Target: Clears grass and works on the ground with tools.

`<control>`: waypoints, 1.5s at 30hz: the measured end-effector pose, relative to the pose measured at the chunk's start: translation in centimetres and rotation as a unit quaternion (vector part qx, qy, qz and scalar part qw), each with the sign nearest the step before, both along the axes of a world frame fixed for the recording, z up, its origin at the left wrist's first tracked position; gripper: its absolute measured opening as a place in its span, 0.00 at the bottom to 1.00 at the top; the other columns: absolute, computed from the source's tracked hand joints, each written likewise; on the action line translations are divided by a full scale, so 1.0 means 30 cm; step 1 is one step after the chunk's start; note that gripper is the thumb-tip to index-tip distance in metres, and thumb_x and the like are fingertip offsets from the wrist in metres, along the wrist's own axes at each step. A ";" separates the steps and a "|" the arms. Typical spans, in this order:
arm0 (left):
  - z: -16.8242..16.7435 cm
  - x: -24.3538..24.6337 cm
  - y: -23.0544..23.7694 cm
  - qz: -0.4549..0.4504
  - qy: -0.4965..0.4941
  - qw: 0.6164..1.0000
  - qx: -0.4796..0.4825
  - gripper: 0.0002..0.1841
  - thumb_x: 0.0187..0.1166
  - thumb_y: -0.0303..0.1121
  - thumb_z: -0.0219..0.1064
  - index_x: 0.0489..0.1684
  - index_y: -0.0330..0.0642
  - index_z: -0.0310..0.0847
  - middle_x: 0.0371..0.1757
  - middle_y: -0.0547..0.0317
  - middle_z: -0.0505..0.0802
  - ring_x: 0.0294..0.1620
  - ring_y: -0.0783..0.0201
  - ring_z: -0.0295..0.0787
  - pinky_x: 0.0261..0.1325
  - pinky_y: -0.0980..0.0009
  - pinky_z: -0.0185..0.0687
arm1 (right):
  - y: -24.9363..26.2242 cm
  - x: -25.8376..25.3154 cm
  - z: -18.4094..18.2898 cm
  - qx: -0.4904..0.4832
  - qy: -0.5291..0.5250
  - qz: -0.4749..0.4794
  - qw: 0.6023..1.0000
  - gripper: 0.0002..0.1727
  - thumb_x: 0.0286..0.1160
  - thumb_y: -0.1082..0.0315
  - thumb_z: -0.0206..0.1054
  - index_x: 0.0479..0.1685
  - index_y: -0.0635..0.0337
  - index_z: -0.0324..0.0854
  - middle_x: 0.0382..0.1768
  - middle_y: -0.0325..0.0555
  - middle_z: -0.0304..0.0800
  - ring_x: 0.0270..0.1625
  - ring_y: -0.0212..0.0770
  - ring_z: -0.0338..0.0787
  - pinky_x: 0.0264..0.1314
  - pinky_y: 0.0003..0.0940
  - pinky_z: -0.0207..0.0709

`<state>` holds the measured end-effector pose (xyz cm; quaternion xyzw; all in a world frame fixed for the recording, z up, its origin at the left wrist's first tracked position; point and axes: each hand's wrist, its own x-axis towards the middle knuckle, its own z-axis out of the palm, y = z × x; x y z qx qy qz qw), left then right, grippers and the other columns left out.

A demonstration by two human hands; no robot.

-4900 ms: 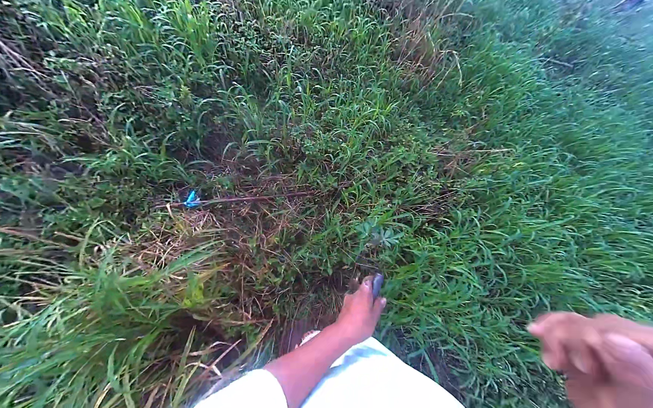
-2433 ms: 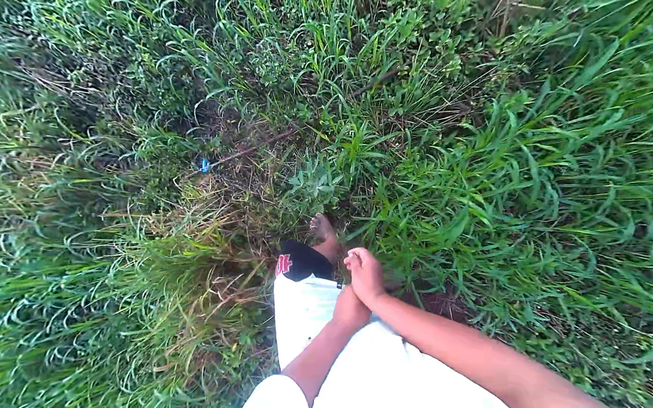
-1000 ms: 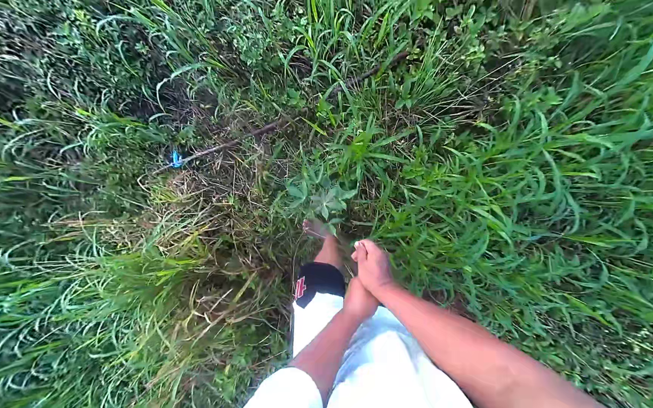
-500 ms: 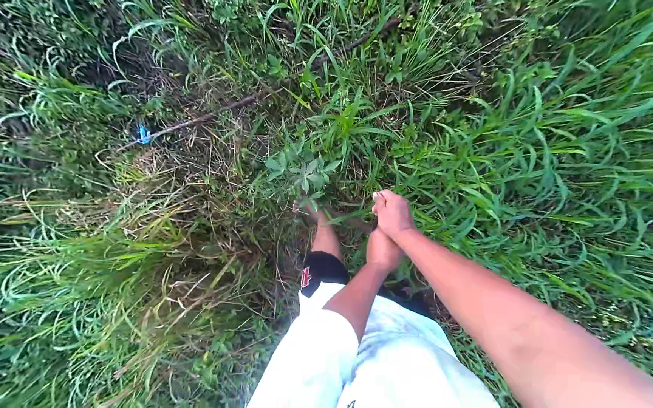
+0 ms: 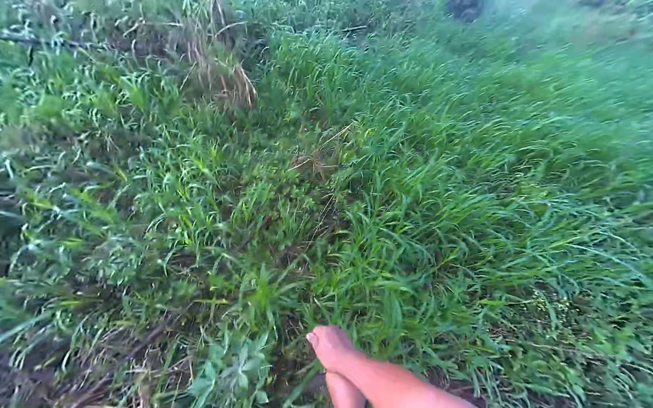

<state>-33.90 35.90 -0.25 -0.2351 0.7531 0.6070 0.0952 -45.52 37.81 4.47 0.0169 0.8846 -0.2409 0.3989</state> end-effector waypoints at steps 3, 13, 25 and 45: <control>0.001 0.008 -0.045 -0.036 0.041 0.998 0.031 0.24 0.81 0.37 0.65 0.68 0.26 0.77 0.60 0.40 0.91 0.66 0.53 0.87 0.73 0.56 0.80 | -0.037 0.015 0.003 0.035 0.021 -0.026 0.999 0.33 0.92 0.41 0.44 0.57 0.60 0.86 0.59 0.59 0.91 0.67 0.60 0.88 0.67 0.68 0.79; 0.033 0.223 -0.286 -0.054 0.064 0.983 0.166 0.24 0.72 0.32 0.73 0.65 0.26 0.77 0.51 0.44 0.94 0.54 0.58 0.92 0.64 0.56 0.87 | -0.262 0.260 0.057 0.123 0.055 -0.059 0.989 0.38 0.89 0.35 0.43 0.56 0.59 0.87 0.58 0.58 0.91 0.67 0.59 0.88 0.69 0.66 0.78; -0.268 0.807 -0.712 -0.214 -0.154 0.956 0.128 0.31 0.75 0.40 0.76 0.79 0.44 0.74 0.60 0.53 0.94 0.56 0.59 0.94 0.64 0.56 0.91 | -0.148 0.823 -0.057 0.148 0.130 -0.323 0.926 0.33 0.90 0.38 0.46 0.60 0.57 0.85 0.49 0.56 0.94 0.54 0.56 0.93 0.60 0.64 0.84; -0.756 0.399 -0.418 -0.368 -0.328 0.869 -0.034 0.25 0.91 0.42 0.58 0.84 0.44 0.70 0.67 0.45 0.90 0.67 0.49 0.89 0.73 0.45 0.82 | 0.893 0.518 -0.675 0.287 0.038 -0.312 0.905 0.32 0.95 0.54 0.36 0.68 0.68 0.80 0.64 0.72 0.86 0.71 0.68 0.84 0.73 0.68 0.73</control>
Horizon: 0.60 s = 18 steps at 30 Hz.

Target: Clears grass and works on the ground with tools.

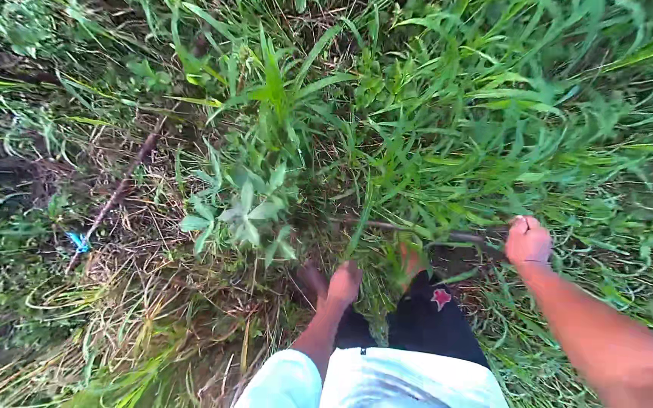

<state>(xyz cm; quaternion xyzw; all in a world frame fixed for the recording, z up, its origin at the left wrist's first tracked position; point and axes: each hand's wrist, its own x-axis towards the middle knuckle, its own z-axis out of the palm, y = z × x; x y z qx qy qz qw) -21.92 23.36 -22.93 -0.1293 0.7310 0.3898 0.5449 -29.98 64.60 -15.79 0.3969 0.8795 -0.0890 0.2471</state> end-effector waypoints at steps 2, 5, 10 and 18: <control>-0.055 -0.108 0.091 -0.050 0.030 0.998 0.014 0.26 0.91 0.43 0.56 0.86 0.46 0.68 0.72 0.48 0.88 0.72 0.50 0.86 0.75 0.45 0.81 | 0.097 -0.046 -0.119 0.020 -0.034 -0.050 0.998 0.36 0.96 0.50 0.32 0.72 0.68 0.79 0.70 0.71 0.83 0.77 0.65 0.81 0.79 0.65 0.69; -0.141 -0.232 0.194 -0.141 0.112 0.983 0.017 0.26 0.87 0.41 0.61 0.84 0.46 0.71 0.81 0.45 0.80 0.81 0.48 0.77 0.82 0.49 0.74 | 0.138 -0.074 -0.168 -0.007 -0.016 -0.067 0.998 0.36 0.95 0.48 0.34 0.68 0.69 0.81 0.66 0.70 0.85 0.73 0.63 0.84 0.77 0.62 0.71; -0.239 -0.298 0.262 -0.261 0.184 0.944 0.078 0.34 0.72 0.40 0.75 0.83 0.49 0.72 0.83 0.50 0.78 0.86 0.46 0.69 0.86 0.43 0.65 | -0.116 0.105 0.227 -0.297 0.117 -0.021 0.947 0.24 0.77 0.56 0.67 0.64 0.65 0.82 0.43 0.51 0.90 0.31 0.40 0.88 0.34 0.44 0.87; -0.111 -0.238 0.136 -0.368 0.141 0.911 0.121 0.18 0.71 0.43 0.75 0.50 0.40 0.91 0.53 0.42 0.94 0.62 0.41 0.88 0.73 0.38 0.76 | -0.574 0.353 0.420 -0.225 0.300 0.106 0.921 0.21 0.68 0.55 0.78 0.48 0.66 0.90 0.44 0.46 0.96 0.47 0.27 0.94 0.55 0.26 0.89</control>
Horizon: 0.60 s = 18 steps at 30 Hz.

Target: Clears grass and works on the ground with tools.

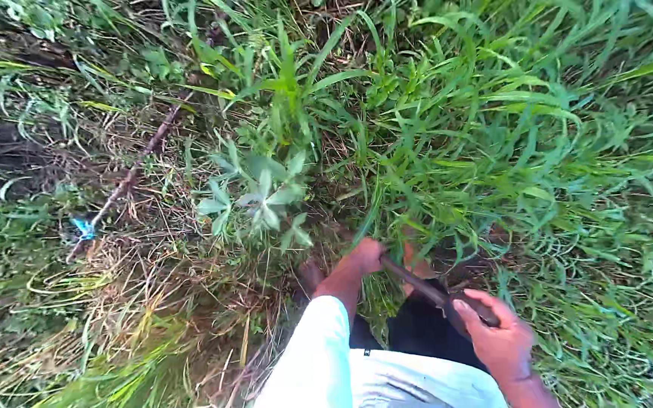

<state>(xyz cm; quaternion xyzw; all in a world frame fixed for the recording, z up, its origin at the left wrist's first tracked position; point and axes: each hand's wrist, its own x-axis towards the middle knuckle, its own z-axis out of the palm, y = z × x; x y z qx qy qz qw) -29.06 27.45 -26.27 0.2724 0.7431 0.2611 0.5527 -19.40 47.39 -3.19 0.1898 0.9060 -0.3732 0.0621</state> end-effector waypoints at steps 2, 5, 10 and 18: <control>0.067 0.037 0.022 0.038 0.033 0.999 0.002 0.19 0.70 0.47 0.74 0.51 0.45 0.91 0.53 0.46 0.95 0.62 0.43 0.89 0.76 0.38 0.73 | 0.074 -0.002 0.063 0.048 0.022 0.056 0.997 0.21 0.69 0.51 0.76 0.42 0.64 0.91 0.38 0.46 0.96 0.40 0.26 0.93 0.47 0.25 0.89; 0.220 0.069 -0.008 0.100 0.070 0.992 0.011 0.18 0.70 0.51 0.72 0.48 0.49 0.91 0.51 0.51 0.96 0.61 0.46 0.90 0.80 0.38 0.69 | 0.116 -0.045 0.201 0.086 0.060 0.128 0.986 0.23 0.71 0.49 0.73 0.34 0.64 0.89 0.31 0.45 0.93 0.33 0.22 0.88 0.40 0.20 0.84; 0.315 0.336 -0.446 0.252 0.116 0.961 -0.019 0.16 0.72 0.49 0.71 0.48 0.49 0.92 0.52 0.53 0.96 0.63 0.50 0.89 0.79 0.43 0.71 | -0.280 -0.017 0.330 -0.018 0.035 0.271 0.962 0.20 0.74 0.48 0.75 0.50 0.56 0.92 0.40 0.38 0.97 0.43 0.24 0.94 0.48 0.26 0.91; 0.372 0.653 -0.826 0.373 0.126 0.919 -0.028 0.23 0.84 0.55 0.60 0.42 0.44 0.91 0.53 0.54 0.94 0.69 0.54 0.85 0.85 0.50 0.67 | -0.735 0.222 0.420 -0.142 0.003 0.486 0.862 0.12 0.80 0.60 0.71 0.54 0.55 0.92 0.45 0.40 0.98 0.46 0.31 0.96 0.51 0.33 0.93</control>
